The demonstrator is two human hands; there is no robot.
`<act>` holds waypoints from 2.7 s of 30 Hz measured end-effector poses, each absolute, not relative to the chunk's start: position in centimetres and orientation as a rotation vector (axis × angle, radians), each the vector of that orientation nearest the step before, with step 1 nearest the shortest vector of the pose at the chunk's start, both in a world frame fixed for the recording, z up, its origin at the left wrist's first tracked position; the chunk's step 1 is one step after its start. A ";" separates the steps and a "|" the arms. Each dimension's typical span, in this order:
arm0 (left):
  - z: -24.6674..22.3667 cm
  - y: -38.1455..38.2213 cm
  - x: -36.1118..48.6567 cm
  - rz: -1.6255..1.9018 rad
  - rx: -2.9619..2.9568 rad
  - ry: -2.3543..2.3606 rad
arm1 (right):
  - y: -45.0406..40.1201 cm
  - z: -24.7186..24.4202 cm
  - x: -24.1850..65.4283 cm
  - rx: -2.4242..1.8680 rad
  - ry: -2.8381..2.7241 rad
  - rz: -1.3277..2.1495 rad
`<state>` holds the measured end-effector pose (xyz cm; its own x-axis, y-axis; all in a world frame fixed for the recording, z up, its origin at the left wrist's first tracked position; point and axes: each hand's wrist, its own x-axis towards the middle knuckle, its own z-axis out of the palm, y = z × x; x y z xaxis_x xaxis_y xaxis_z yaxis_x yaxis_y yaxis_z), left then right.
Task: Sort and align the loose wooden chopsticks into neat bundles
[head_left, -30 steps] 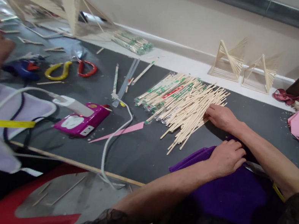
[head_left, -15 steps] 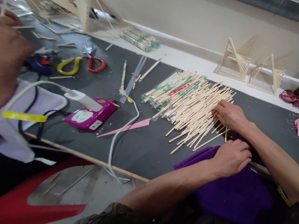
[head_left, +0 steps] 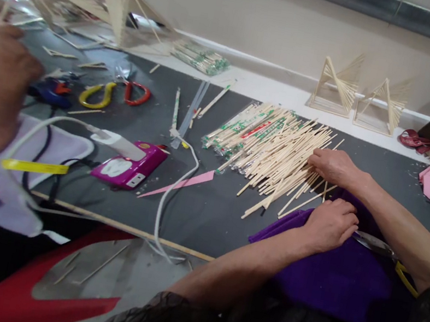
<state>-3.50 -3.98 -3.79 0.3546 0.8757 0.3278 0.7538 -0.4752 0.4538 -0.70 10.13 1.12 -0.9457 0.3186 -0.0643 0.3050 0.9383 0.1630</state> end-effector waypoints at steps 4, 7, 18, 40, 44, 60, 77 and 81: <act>-3.7 -3.8 -3.6 0.836 2.378 1.458 | 10.1 2.0 -0.3 0.596 3.020 0.258; -3.6 -3.6 -3.7 0.893 2.349 1.460 | 9.7 2.9 -0.4 0.652 2.998 0.206; -3.0 -3.7 -4.2 1.160 2.095 1.435 | 10.1 3.3 1.3 0.982 3.222 -0.145; -1.3 -1.8 -7.7 1.630 0.511 0.986 | 5.5 3.4 6.9 0.870 2.134 -2.005; -1.2 -1.9 -7.8 1.554 0.505 0.981 | 5.6 3.0 7.0 0.853 2.087 -2.019; -0.8 -1.2 -8.8 1.568 0.391 1.089 | 5.5 2.0 7.8 1.278 2.306 -2.090; -0.4 -1.0 -9.9 1.760 0.386 1.124 | 5.1 1.0 8.2 1.252 2.024 -2.371; -0.7 -1.1 -9.7 1.726 0.453 1.128 | 5.0 0.5 8.0 1.346 2.135 -2.255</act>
